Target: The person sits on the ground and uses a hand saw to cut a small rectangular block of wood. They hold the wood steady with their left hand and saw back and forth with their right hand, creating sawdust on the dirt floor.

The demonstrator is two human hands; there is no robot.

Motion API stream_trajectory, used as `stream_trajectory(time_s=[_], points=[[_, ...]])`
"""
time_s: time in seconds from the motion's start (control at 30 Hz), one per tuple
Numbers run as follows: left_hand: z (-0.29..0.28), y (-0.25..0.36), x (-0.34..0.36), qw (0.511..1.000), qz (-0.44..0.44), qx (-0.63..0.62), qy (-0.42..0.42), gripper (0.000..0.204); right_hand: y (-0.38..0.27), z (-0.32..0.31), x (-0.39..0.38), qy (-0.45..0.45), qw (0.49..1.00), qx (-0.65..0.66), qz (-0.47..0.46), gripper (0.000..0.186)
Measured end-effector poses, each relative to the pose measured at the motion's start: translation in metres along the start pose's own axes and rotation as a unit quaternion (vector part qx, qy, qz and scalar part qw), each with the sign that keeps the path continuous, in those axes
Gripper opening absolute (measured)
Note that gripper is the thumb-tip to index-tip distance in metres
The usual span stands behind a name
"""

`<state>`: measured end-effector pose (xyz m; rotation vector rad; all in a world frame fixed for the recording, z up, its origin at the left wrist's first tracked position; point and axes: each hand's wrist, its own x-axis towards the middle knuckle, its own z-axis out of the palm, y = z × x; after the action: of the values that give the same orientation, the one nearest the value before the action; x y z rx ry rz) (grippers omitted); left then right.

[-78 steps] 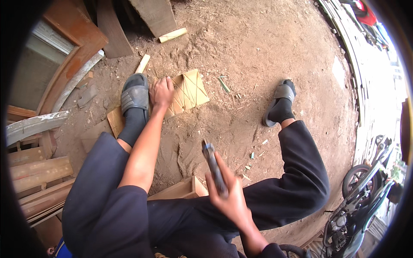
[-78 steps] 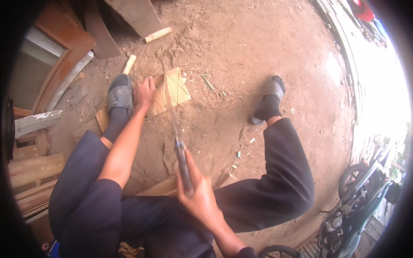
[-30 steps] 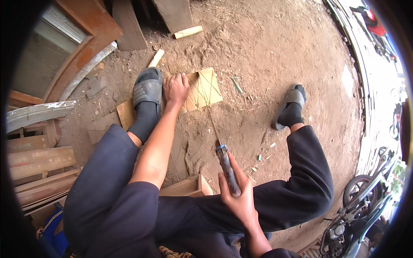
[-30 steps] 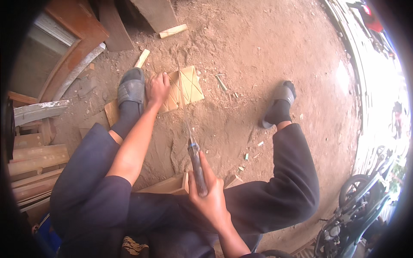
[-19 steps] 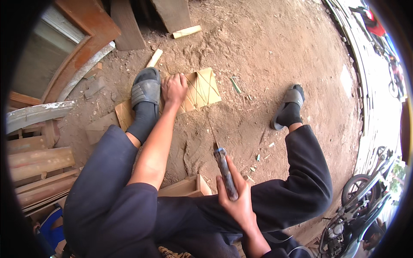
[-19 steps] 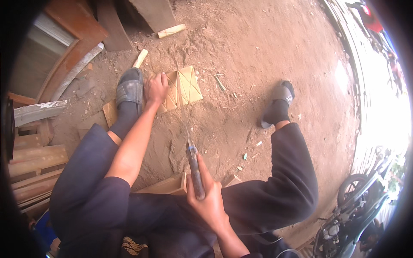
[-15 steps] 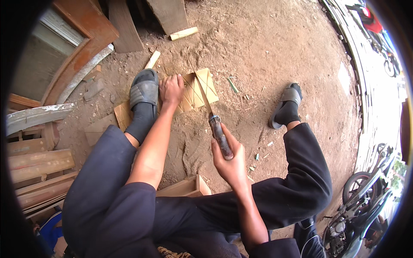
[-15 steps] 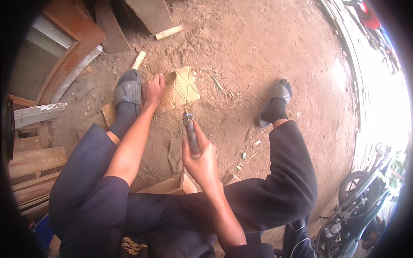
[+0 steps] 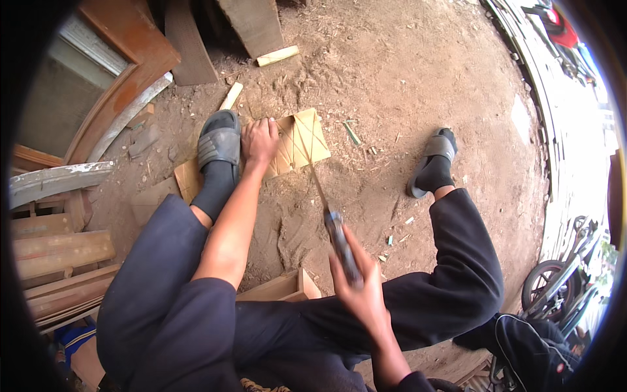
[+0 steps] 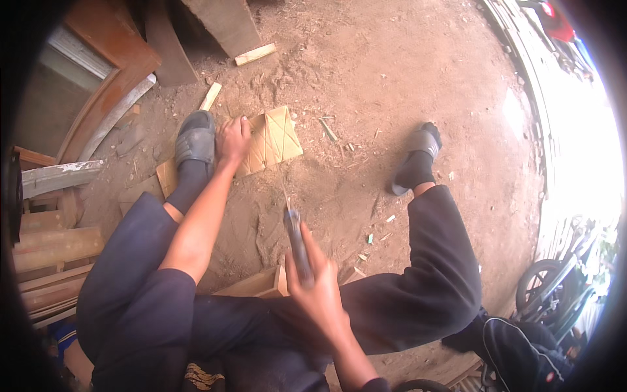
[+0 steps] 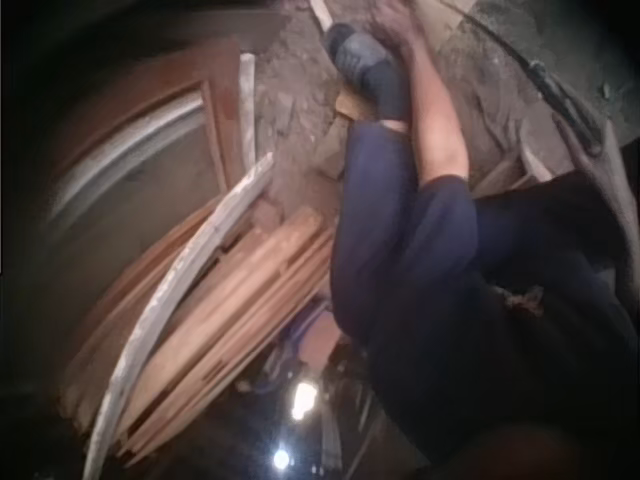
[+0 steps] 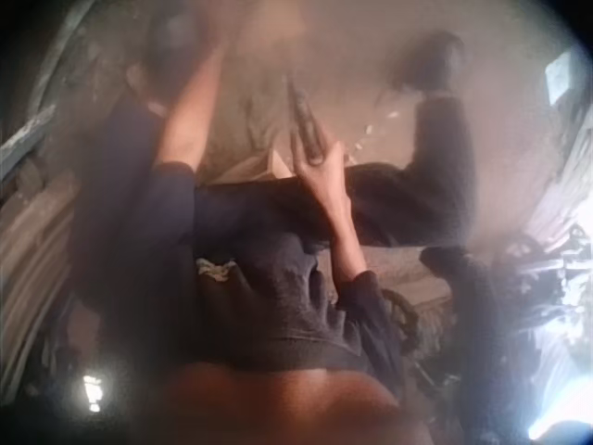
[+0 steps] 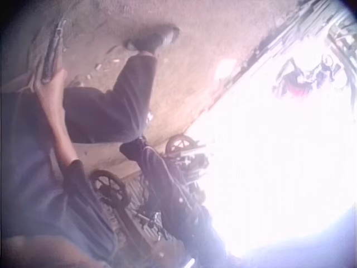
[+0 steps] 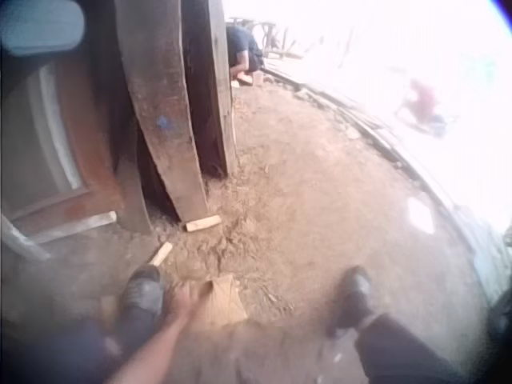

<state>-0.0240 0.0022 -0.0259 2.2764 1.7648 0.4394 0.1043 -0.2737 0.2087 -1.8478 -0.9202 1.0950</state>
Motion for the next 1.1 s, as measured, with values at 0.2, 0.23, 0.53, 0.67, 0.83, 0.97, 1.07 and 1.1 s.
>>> stream_trajectory(time_s=[0.2,0.23,0.53,0.67,0.83,0.97,1.07,1.1], points=[[-0.002,0.009,0.000,1.000,-0.008,0.016,0.002,0.040,0.022,0.012,0.029,0.014,0.999,-0.011,0.041,0.050],[0.000,0.005,0.000,1.000,0.000,0.025,0.005,0.040,0.025,0.017,0.037,0.026,0.999,-0.009,0.031,0.049],[-0.004,0.011,0.003,1.000,-0.025,0.015,-0.010,0.038,0.020,0.018,0.011,0.033,0.999,-0.004,-0.001,0.049],[0.001,0.001,0.002,1.000,-0.005,0.017,-0.006,0.041,-0.001,0.016,0.038,-0.001,0.999,-0.039,0.022,0.048],[-0.006,0.008,0.003,0.999,-0.024,0.007,-0.029,0.043,-0.022,-0.005,-0.013,-0.001,1.000,-0.018,0.024,0.048],[-0.009,0.010,0.004,0.999,-0.020,0.017,-0.035,0.044,0.008,0.020,0.045,0.015,1.000,0.000,-0.001,0.048],[0.002,0.000,0.004,1.000,-0.011,0.023,-0.002,0.043,-0.001,0.013,0.036,0.011,1.000,-0.010,-0.006,0.047],[0.002,0.000,0.003,1.000,-0.019,0.015,-0.006,0.043,-0.008,0.006,0.020,-0.015,0.999,-0.016,0.027,0.048]])
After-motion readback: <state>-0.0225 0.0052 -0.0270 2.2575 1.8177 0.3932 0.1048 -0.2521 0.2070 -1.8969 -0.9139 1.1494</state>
